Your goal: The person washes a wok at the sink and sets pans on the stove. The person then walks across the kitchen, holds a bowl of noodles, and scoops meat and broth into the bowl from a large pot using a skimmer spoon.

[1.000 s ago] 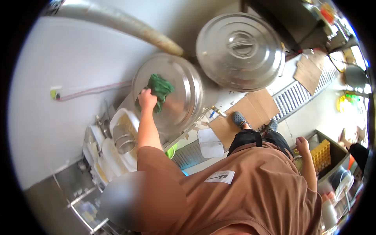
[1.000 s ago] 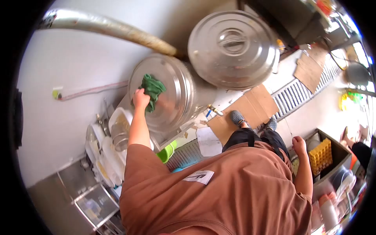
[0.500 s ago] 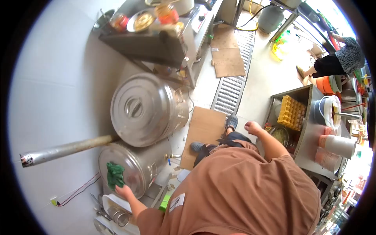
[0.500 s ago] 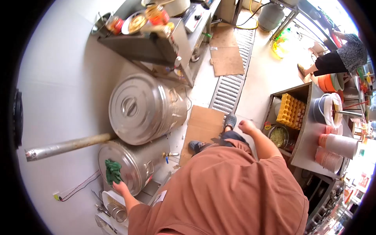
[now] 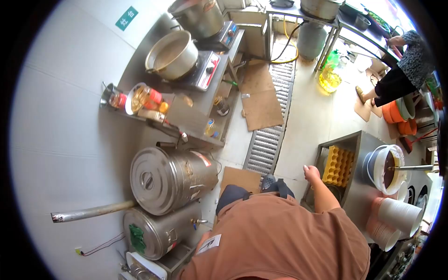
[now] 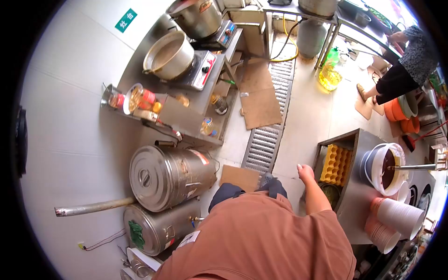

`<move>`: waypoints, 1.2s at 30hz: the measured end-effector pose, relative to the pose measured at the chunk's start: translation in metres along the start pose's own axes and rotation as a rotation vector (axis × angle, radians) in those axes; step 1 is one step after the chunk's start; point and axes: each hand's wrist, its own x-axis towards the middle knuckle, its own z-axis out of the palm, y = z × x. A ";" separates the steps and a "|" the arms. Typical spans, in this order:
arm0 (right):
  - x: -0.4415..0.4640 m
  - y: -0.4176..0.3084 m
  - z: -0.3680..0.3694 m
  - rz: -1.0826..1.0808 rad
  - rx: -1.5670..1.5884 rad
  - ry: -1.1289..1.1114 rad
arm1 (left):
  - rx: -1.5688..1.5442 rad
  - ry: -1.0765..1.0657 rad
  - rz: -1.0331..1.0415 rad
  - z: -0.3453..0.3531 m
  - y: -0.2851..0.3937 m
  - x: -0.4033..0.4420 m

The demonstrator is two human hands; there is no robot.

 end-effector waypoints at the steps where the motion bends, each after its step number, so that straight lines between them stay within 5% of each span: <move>1: 0.004 0.012 -0.012 0.042 -0.011 0.018 | 0.014 0.007 0.099 -0.005 0.031 0.019; 3: 0.012 0.040 -0.025 0.017 -0.003 0.095 | -0.024 0.029 0.228 -0.015 0.102 0.058; 5: 0.031 0.075 -0.019 0.101 0.112 0.101 | -0.333 -0.020 0.059 -0.020 0.162 0.103; 9: 0.031 0.081 -0.007 0.247 0.333 0.031 | -0.427 -0.088 0.132 -0.048 0.287 0.144; 14: 0.028 0.060 -0.016 0.343 0.593 -0.129 | -0.104 -0.281 0.042 -0.025 0.355 0.240; 21: 0.081 0.013 -0.113 0.424 0.519 -0.004 | 0.326 -0.466 0.103 -0.006 0.515 0.397; 25: 0.170 -0.012 -0.179 0.233 0.443 0.288 | 0.084 -0.183 0.589 0.005 0.664 0.491; 29: 0.222 -0.085 -0.250 0.240 0.827 0.330 | -0.254 -0.269 0.539 -0.032 0.842 0.446; 33: 0.285 -0.091 -0.259 0.163 0.657 0.180 | -0.321 -0.244 0.564 -0.035 0.897 0.448; 36: 0.325 -0.087 -0.277 0.254 0.542 0.048 | -0.237 -0.248 0.439 -0.015 0.856 0.482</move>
